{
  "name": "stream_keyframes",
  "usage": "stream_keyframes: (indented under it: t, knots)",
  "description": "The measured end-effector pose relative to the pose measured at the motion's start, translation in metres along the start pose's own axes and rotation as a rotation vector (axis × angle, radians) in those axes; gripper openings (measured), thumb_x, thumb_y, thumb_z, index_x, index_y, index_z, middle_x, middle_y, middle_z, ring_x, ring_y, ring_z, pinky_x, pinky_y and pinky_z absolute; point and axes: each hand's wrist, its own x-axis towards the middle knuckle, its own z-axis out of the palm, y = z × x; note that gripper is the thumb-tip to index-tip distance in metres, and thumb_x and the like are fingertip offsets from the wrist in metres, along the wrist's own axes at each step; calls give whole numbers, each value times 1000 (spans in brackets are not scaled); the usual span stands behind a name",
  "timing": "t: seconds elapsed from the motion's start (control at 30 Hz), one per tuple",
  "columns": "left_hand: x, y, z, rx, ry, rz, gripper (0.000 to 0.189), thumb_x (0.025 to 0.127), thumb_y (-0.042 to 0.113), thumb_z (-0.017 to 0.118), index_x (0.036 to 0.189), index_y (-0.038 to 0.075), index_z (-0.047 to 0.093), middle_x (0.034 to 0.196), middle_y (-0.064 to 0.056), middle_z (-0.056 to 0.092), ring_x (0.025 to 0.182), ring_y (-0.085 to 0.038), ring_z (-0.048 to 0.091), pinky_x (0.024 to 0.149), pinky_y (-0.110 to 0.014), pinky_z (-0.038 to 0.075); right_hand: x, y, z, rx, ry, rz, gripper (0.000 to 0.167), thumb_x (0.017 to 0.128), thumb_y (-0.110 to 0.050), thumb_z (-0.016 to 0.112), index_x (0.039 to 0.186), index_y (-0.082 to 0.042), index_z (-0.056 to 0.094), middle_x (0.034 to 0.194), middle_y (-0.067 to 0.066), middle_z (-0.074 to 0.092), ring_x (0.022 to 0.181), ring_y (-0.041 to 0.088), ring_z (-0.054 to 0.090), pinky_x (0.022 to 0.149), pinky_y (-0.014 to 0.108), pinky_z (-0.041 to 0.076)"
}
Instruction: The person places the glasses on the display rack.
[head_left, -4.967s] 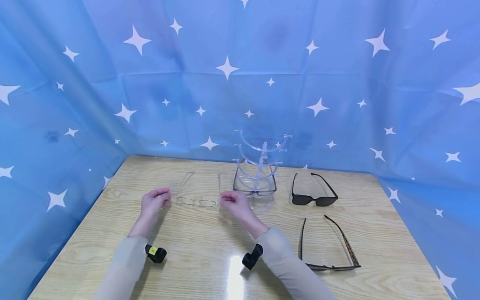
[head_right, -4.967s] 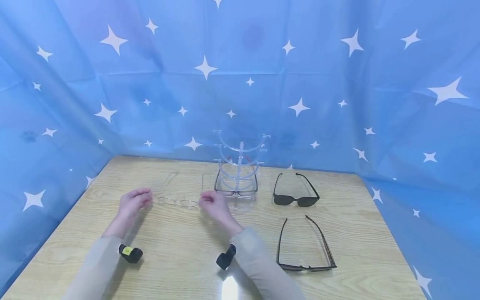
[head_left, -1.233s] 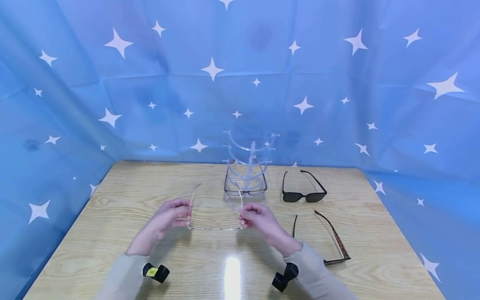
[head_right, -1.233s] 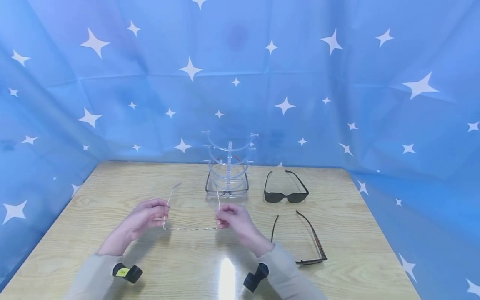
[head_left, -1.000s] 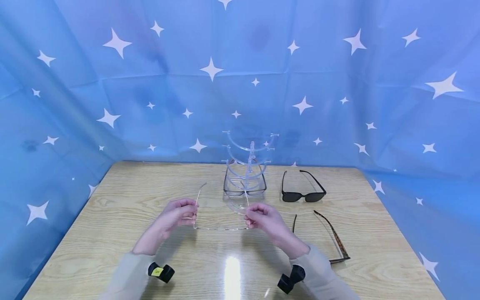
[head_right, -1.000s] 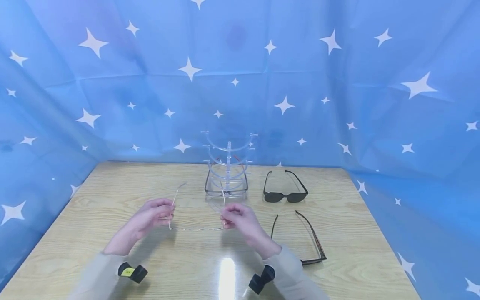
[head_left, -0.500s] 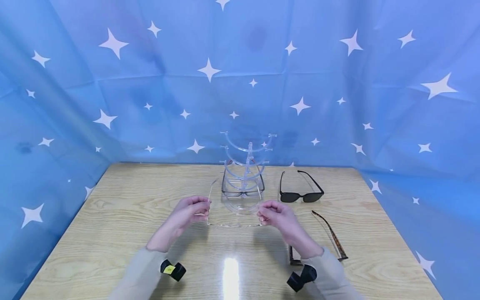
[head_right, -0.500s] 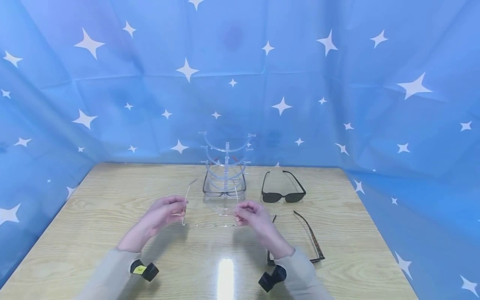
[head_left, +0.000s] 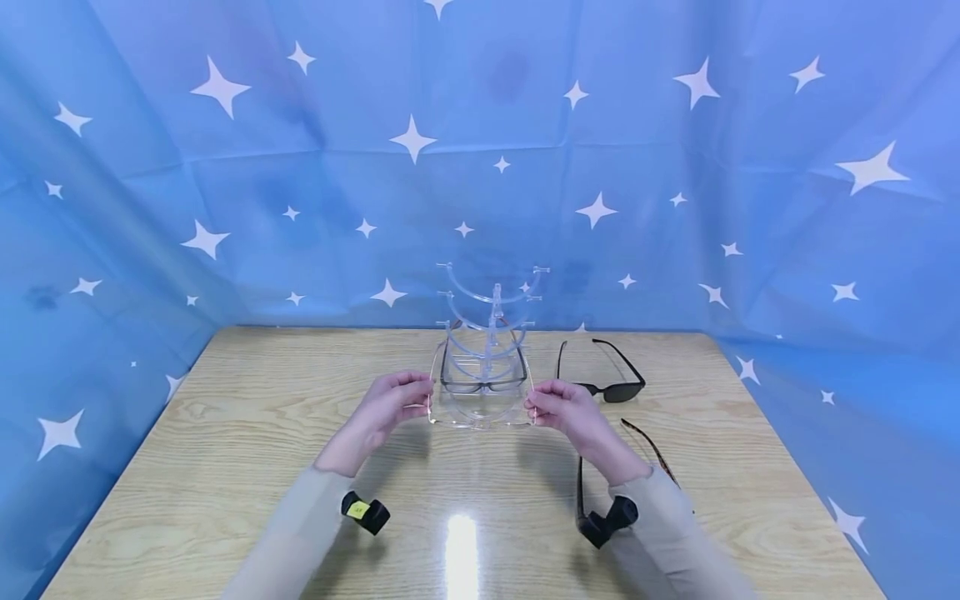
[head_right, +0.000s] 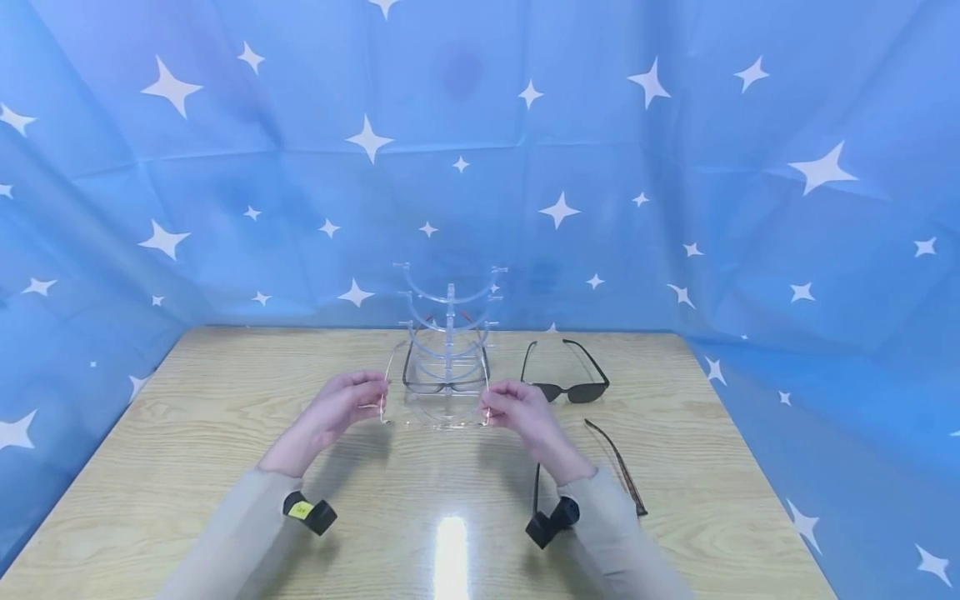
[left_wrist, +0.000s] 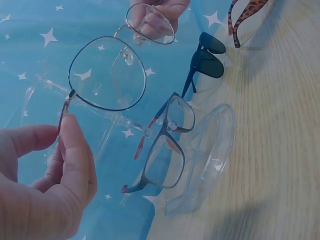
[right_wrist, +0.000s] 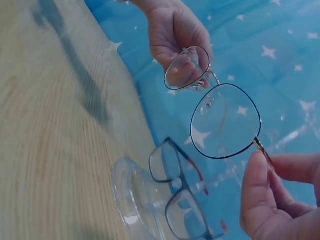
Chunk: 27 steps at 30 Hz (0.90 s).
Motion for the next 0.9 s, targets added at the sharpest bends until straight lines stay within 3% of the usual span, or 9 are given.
stream_keyframes:
  t: [0.3,0.6,0.9]
  knots:
    - [22,5,3,-41,45,-24,37,92,5,55,122,-15,46,85,-5,59,72,-10,57,67,-19,53,21,-11,-9,-30,13,29,11,93,-5,56,100,3,54,83,3,61,73,12,59,65,19,52]
    - [45,15,4,-117,81,-58,39,91,2,55,125,-14,45,79,-2,60,70,-10,58,67,-17,54,47,-26,-12,-85,80,52,27,95,-7,53,115,10,49,83,1,58,72,10,55,63,17,50]
    - [64,22,3,-124,126,-81,40,92,2,55,127,-14,44,75,-1,59,66,-8,57,62,-14,52,71,-29,-13,-58,141,89,35,94,-6,55,121,13,48,82,3,58,67,8,55,60,14,51]
